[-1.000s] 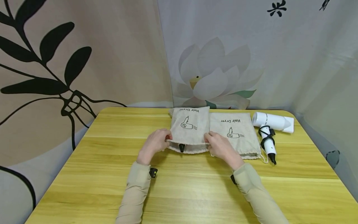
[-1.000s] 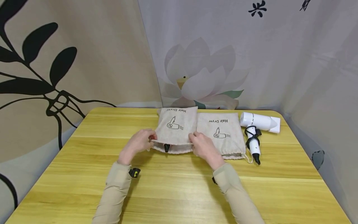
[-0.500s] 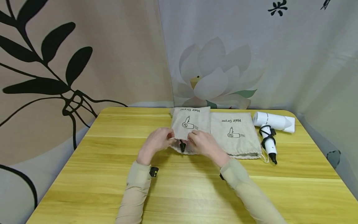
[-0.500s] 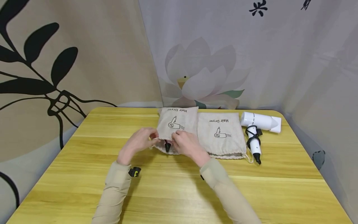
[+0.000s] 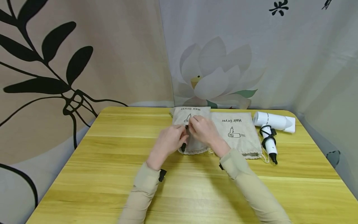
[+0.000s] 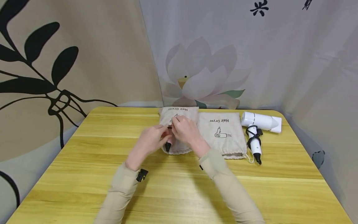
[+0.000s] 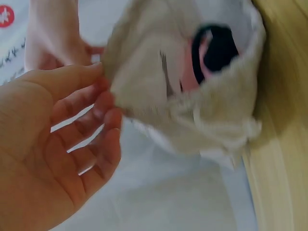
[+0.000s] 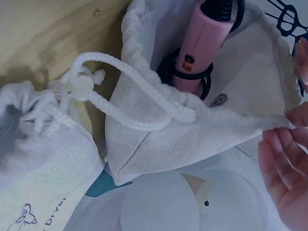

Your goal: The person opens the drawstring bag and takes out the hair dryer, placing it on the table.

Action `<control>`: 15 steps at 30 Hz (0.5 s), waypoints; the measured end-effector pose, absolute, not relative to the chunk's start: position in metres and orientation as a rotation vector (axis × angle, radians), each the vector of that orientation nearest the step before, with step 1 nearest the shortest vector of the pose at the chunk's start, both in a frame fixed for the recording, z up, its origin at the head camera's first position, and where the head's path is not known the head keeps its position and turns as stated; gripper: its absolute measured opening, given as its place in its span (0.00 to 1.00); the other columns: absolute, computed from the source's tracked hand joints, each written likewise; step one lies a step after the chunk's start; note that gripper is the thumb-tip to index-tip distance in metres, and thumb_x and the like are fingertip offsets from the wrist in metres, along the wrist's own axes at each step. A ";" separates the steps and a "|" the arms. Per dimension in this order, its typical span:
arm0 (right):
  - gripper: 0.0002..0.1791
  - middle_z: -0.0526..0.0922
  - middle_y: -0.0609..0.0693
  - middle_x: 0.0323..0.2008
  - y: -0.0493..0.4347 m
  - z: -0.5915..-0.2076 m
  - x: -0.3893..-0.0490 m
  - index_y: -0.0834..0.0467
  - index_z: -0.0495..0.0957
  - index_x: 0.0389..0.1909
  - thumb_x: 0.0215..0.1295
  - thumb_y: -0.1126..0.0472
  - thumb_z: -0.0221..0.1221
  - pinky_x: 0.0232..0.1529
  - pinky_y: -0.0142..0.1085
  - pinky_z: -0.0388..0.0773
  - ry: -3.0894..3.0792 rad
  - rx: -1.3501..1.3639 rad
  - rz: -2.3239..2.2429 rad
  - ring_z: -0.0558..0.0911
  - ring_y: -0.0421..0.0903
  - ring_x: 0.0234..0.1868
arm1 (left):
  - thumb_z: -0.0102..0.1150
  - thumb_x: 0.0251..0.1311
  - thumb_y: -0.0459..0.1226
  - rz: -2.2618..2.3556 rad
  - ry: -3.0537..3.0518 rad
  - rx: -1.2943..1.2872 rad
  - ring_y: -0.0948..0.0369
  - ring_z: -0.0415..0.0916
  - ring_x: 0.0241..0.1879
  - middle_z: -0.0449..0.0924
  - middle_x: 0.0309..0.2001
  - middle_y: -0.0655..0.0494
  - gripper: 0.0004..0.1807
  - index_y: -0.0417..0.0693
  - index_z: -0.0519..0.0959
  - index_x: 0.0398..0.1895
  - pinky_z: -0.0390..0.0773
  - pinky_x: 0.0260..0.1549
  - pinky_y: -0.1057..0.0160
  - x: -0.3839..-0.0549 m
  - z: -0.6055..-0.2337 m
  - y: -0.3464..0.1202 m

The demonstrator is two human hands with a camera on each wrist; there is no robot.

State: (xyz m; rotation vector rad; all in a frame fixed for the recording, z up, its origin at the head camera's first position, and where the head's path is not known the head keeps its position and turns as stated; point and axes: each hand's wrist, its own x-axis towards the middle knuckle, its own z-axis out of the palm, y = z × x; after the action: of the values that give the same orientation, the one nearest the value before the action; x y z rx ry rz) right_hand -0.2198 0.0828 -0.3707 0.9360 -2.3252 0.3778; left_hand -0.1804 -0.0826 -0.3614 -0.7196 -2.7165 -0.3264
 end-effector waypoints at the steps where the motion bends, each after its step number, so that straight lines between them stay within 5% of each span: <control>1: 0.02 0.79 0.51 0.23 0.082 -0.370 -0.220 0.60 0.77 0.26 0.53 0.69 0.60 0.24 0.31 0.76 -2.313 0.933 0.381 0.77 0.44 0.24 | 0.62 0.58 0.40 -0.299 -2.719 -0.715 0.61 0.74 0.23 0.79 0.28 0.56 0.06 0.48 0.79 0.28 0.73 0.19 0.65 -0.179 -0.362 -0.079; 9: 0.04 0.79 0.50 0.25 0.078 -0.373 -0.218 0.59 0.75 0.25 0.52 0.68 0.61 0.24 0.31 0.75 -2.297 0.930 0.372 0.77 0.45 0.26 | 0.60 0.55 0.37 -0.120 -2.789 -0.395 0.55 0.74 0.16 0.77 0.17 0.52 0.11 0.45 0.76 0.18 0.70 0.10 0.59 -0.179 -0.377 -0.061; 15: 0.03 0.80 0.50 0.28 0.071 -0.379 -0.216 0.58 0.77 0.29 0.57 0.65 0.62 0.27 0.33 0.78 -2.368 0.946 0.370 0.79 0.45 0.30 | 0.57 0.59 0.40 -0.096 -2.868 -0.175 0.52 0.77 0.23 0.79 0.21 0.49 0.12 0.43 0.77 0.21 0.74 0.15 0.56 -0.184 -0.385 -0.060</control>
State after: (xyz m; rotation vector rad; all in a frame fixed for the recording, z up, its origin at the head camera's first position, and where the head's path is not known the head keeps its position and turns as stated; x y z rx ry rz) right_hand -0.2157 0.0714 -0.3789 0.9456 -2.3679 0.3703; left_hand -0.1842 -0.0602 -0.3854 -0.1750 -2.8680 -0.0956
